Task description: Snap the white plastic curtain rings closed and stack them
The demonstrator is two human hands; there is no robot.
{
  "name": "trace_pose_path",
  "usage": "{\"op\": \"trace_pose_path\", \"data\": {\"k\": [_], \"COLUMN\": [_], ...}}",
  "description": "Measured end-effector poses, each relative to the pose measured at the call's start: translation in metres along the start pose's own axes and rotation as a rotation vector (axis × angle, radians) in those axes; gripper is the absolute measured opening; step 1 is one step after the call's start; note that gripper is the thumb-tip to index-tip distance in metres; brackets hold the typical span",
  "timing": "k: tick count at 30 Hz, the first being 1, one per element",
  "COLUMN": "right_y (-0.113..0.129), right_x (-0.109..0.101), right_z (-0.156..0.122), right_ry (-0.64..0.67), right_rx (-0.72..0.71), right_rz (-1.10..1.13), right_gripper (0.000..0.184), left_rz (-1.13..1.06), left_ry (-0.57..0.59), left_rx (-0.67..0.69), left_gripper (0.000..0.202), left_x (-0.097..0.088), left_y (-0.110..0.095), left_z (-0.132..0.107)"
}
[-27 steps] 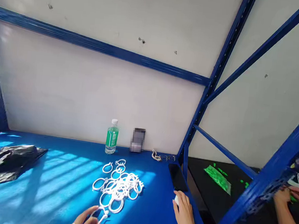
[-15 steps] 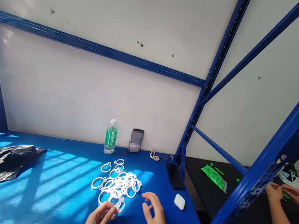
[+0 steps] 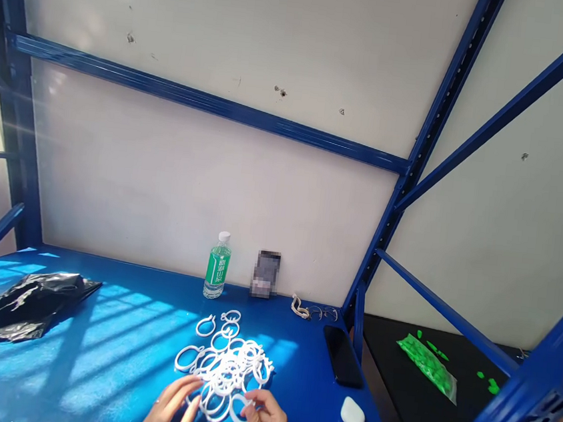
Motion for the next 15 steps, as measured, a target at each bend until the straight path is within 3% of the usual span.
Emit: {"op": "trace_pose_path", "data": {"k": [2,5,9,12,15], "right_y": [0.005,0.017,0.03,0.029,0.019], "right_x": [-0.018,-0.042,-0.052,-0.056,-0.06], "right_z": [0.002,0.006,0.017,0.021,0.023], "right_ry": [-0.114,-0.222,-0.12,-0.081,-0.076], "right_rx": [-0.044,-0.155,-0.235,-0.228,-0.189], "right_rz": [-0.043,-0.177,-0.402,-0.444,-0.378], "right_gripper": [0.068,0.061,0.056,0.058,0.062], "left_rz": [0.18,0.392,0.581,0.644,0.669], "left_ry": [0.03,0.036,0.137,0.126,0.086], "left_rx": [0.159,0.263,0.425,0.541,0.484], "left_gripper": [0.043,0.034,0.034,0.027,0.028], "left_x": [-0.01,-0.014,0.009,0.019,0.017], "left_y": [-0.002,0.004,0.012,0.012,0.015], "left_z": [0.013,0.023,0.008,-0.01,-0.016]}}
Point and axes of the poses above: each hand's wrist, its own z-axis towards the middle knuckle, its own x-axis out of the palm, y = z × x, the point moved 9 cm from there along z, towards the middle knuckle, and after that the axes turned 4 degrees about -x, right-handed, at the moved point
